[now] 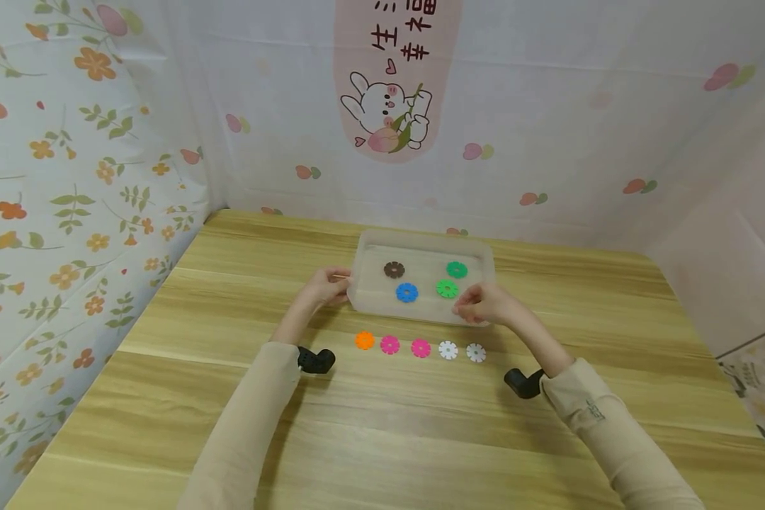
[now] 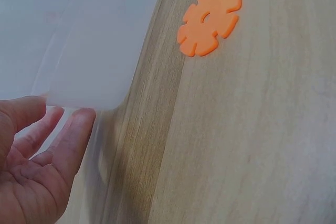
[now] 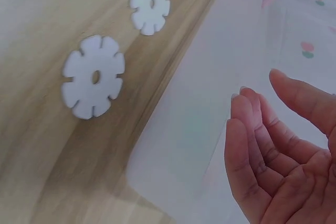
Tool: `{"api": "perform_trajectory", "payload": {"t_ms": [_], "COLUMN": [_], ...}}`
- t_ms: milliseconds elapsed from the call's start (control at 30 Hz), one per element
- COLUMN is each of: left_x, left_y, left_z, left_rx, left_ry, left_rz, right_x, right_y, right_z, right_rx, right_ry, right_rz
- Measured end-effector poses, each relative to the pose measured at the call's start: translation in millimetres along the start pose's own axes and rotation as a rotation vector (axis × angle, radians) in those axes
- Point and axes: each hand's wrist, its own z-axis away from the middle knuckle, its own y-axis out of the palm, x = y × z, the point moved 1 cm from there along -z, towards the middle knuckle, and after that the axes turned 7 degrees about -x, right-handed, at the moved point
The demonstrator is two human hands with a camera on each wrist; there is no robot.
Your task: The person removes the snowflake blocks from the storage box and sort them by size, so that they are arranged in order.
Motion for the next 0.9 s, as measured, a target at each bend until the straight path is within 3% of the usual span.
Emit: {"api": "perform_trajectory", "payload": {"t_ms": [133, 167, 267, 367, 400, 433, 600, 767, 800, 900], "left_x": [16.1, 27.2, 32.7, 26.1, 12.4, 5.8, 2.3, 13.0, 21.0, 40.4], "left_y": [0.1, -1.8, -2.7, -2.0, 0.3, 1.3, 1.9, 1.3, -0.9, -4.5], "left_z": [-21.3, -34.6, -41.9, -32.3, -15.2, -6.4, -0.1, -13.5, -23.7, -50.1], "left_rx": [-0.013, 0.005, 0.013, 0.01, -0.01, -0.011, -0.001, -0.003, 0.014, 0.037], "left_ry": [0.018, 0.058, 0.076, 0.076, 0.034, 0.028, 0.034, 0.048, 0.079, 0.085], "left_rz": [0.003, 0.041, 0.067, 0.051, 0.014, 0.003, 0.015, 0.025, 0.057, 0.11], "right_x": [4, 5, 8, 11, 12, 12, 16, 23, 24, 26], "right_y": [0, 1, 2, 3, 4, 4, 6, 9, 10, 13], "right_z": [-7.4, -9.4, -16.0, -22.4, -24.4, -26.2, -35.0, -45.4, -48.2, -56.7], "right_rx": [-0.019, -0.024, -0.031, -0.031, -0.03, -0.031, -0.023, -0.018, -0.019, -0.021], "right_ry": [-0.009, -0.009, -0.011, -0.005, -0.003, -0.003, -0.011, 0.003, 0.009, 0.033], "right_rz": [0.037, 0.043, 0.049, 0.055, 0.057, 0.054, 0.056, 0.095, 0.097, 0.101]}}
